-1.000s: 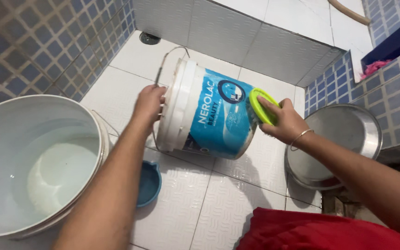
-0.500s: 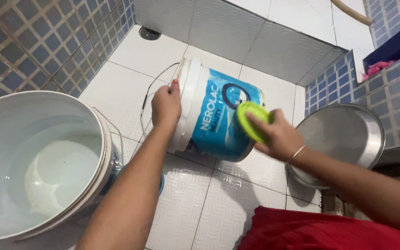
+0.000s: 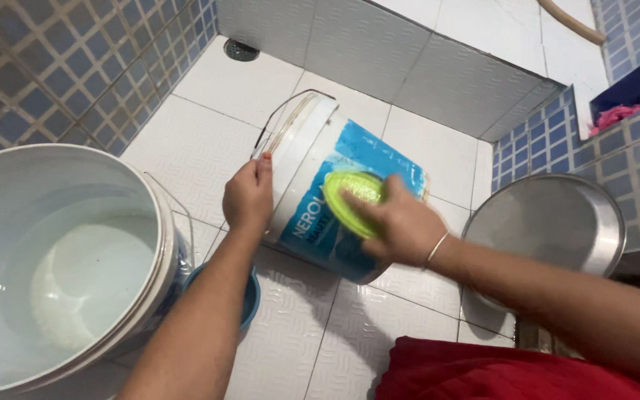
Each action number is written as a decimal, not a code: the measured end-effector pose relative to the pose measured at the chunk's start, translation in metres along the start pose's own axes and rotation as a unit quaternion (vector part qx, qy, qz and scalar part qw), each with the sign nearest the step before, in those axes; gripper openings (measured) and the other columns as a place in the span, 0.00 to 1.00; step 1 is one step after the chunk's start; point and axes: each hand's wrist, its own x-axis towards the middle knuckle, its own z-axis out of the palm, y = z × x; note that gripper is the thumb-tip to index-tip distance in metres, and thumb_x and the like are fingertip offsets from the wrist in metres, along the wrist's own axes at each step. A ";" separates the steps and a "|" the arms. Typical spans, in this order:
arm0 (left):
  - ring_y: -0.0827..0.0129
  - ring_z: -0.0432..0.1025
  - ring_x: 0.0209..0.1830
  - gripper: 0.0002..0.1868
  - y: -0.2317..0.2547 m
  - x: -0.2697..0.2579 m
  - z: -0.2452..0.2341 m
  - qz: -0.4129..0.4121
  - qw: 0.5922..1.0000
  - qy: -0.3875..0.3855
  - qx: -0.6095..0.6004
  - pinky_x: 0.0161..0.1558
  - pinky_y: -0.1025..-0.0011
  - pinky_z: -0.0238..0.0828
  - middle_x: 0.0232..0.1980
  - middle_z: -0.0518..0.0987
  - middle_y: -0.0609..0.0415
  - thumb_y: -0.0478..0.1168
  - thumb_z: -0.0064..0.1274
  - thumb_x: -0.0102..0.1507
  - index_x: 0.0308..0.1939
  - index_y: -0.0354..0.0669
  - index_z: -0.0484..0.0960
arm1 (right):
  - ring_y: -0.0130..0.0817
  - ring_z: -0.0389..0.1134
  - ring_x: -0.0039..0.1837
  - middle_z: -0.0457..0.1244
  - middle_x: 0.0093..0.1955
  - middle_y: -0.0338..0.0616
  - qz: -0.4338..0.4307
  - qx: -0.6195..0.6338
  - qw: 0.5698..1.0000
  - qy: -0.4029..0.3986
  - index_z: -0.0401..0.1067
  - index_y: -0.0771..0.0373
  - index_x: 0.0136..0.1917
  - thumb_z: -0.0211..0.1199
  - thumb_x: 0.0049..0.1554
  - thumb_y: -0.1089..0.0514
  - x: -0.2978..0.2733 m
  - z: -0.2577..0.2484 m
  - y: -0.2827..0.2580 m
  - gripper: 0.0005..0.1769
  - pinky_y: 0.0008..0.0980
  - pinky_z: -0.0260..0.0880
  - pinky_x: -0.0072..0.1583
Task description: The person pours water from a bucket onto the floor using a blue cup, then uses a green scrub brush to clean the inside and outside of a white bucket. The person repeatedly scrubs the bucket while holding it tilted and rinses it with water.
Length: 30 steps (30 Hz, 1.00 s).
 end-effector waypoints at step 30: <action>0.66 0.64 0.25 0.29 -0.056 -0.002 0.021 -0.073 0.971 -0.080 -0.213 0.32 0.62 0.63 0.21 0.71 0.51 0.59 0.46 0.68 0.30 0.35 0.82 | 0.48 0.69 0.46 0.55 0.56 0.60 0.066 -0.057 0.996 -0.009 0.53 0.27 0.79 0.69 0.46 0.42 0.041 -0.044 -0.039 0.50 0.43 0.77 0.47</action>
